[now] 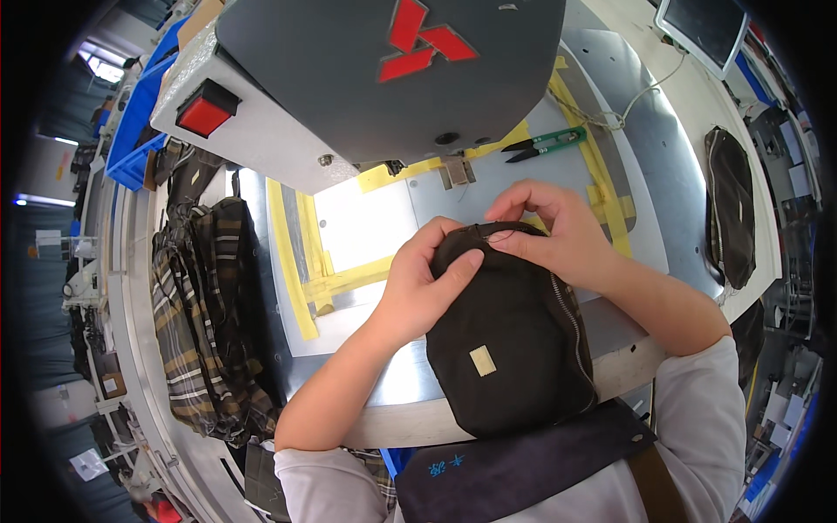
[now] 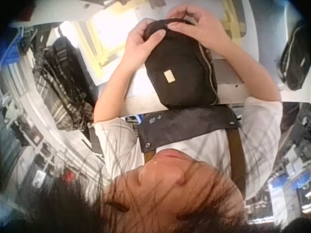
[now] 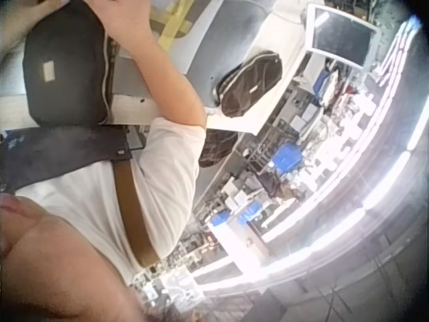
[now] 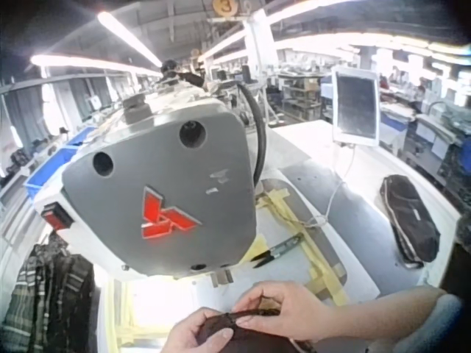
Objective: The person operates an industrial sewing machine to stitch a black fabric bag. They guide the bag under the needle, align the zipper, and use scissors to trim threads. The person repeatedly adjusts the bag's position to sew different sections of the zipper and edges.
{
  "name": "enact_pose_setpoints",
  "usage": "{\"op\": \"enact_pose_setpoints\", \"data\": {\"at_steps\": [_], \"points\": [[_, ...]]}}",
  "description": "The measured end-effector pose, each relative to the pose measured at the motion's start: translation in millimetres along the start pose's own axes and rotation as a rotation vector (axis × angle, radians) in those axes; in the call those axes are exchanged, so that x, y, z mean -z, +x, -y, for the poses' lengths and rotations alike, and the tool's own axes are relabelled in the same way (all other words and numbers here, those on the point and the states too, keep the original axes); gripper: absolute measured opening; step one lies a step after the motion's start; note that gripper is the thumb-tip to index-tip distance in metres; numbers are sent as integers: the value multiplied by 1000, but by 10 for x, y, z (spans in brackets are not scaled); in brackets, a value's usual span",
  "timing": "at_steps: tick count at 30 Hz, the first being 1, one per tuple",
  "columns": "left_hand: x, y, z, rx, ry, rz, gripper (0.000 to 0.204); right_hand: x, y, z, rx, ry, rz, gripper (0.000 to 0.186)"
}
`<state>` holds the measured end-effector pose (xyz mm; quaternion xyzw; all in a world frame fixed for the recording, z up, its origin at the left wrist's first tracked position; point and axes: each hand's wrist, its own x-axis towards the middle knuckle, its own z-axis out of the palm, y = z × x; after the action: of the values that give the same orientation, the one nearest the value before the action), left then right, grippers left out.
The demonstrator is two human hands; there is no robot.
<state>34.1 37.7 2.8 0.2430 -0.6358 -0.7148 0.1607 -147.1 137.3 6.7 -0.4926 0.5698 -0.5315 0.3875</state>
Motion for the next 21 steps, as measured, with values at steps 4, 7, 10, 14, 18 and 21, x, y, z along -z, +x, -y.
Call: {"op": "enact_pose_setpoints", "data": {"at_steps": [4, 7, 10, 14, 18, 21], "points": [[5, -1, 15, -3, 155, -26, 16, -38, 14, 8, 33, 31, -25, 19], [-47, -11, 21, 0, 164, -53, 16, -10, 41, 72, -40, -67, 87, 15], [-40, -23, 38, -63, 241, -42, 16, -3, 86, 128, -213, 20, 133, 15], [-37, -11, 38, -93, 267, -43, 14, 2, 90, 83, -242, 105, 142, 15], [-34, -6, 39, -63, 229, -40, 13, 8, 98, 58, -269, 139, 145, 14], [-24, -6, 42, -43, 174, -20, 13, 25, 88, 18, -255, 148, 143, 16]]}}
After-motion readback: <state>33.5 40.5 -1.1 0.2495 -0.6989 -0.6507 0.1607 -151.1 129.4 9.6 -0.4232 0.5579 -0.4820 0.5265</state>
